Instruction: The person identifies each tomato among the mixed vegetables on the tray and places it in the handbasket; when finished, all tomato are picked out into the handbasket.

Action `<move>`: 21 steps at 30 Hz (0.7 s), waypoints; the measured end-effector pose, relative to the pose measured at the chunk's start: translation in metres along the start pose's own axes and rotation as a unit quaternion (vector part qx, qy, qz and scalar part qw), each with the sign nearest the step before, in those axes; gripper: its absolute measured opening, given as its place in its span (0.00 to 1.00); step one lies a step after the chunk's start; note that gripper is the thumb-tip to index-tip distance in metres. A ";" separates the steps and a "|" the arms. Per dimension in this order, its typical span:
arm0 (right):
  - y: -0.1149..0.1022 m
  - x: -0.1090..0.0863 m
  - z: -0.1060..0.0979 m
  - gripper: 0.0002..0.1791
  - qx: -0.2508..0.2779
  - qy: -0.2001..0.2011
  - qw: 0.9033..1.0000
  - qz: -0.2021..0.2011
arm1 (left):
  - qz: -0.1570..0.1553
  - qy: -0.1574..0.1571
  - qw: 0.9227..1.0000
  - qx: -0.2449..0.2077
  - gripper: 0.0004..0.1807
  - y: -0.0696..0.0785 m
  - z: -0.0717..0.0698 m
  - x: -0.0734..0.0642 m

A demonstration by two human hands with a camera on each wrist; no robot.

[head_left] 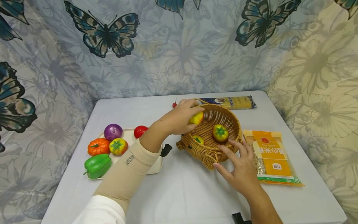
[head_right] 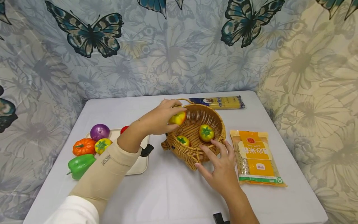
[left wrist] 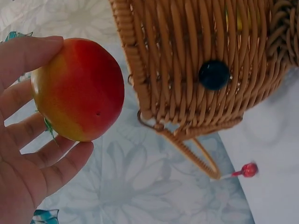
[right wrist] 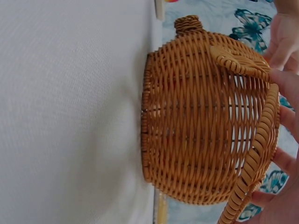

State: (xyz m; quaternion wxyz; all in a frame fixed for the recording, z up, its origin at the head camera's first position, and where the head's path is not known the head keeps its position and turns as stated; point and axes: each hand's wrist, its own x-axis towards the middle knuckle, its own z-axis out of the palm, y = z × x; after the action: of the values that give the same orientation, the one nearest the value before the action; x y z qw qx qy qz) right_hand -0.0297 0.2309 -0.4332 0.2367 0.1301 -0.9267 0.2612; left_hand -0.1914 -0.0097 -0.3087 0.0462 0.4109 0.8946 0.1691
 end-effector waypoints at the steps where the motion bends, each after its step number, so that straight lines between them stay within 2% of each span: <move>1: 0.000 0.000 0.000 0.31 0.000 0.000 1.000 -0.001 | 0.000 -0.006 1.000 0.004 0.32 0.001 0.002 0.002; 8: 0.000 0.000 0.001 0.31 0.000 0.001 1.000 -0.003 | -0.002 -0.050 0.999 0.022 0.33 0.008 0.020 0.013; 15: -0.001 0.000 0.000 0.31 -0.003 -0.001 1.000 0.004 | 0.011 -0.067 0.997 0.048 0.32 0.008 0.037 0.021; 21: 0.000 0.000 0.000 0.31 -0.001 -0.001 1.000 0.004 | 0.011 -0.082 0.994 0.068 0.33 0.007 0.046 0.025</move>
State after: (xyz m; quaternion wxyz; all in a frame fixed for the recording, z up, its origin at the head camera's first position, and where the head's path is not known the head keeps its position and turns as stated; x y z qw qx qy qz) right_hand -0.0293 0.2305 -0.4332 0.2346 0.1264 -0.9279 0.2609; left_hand -0.1931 0.0253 -0.3479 0.0899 0.4352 0.8928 0.0739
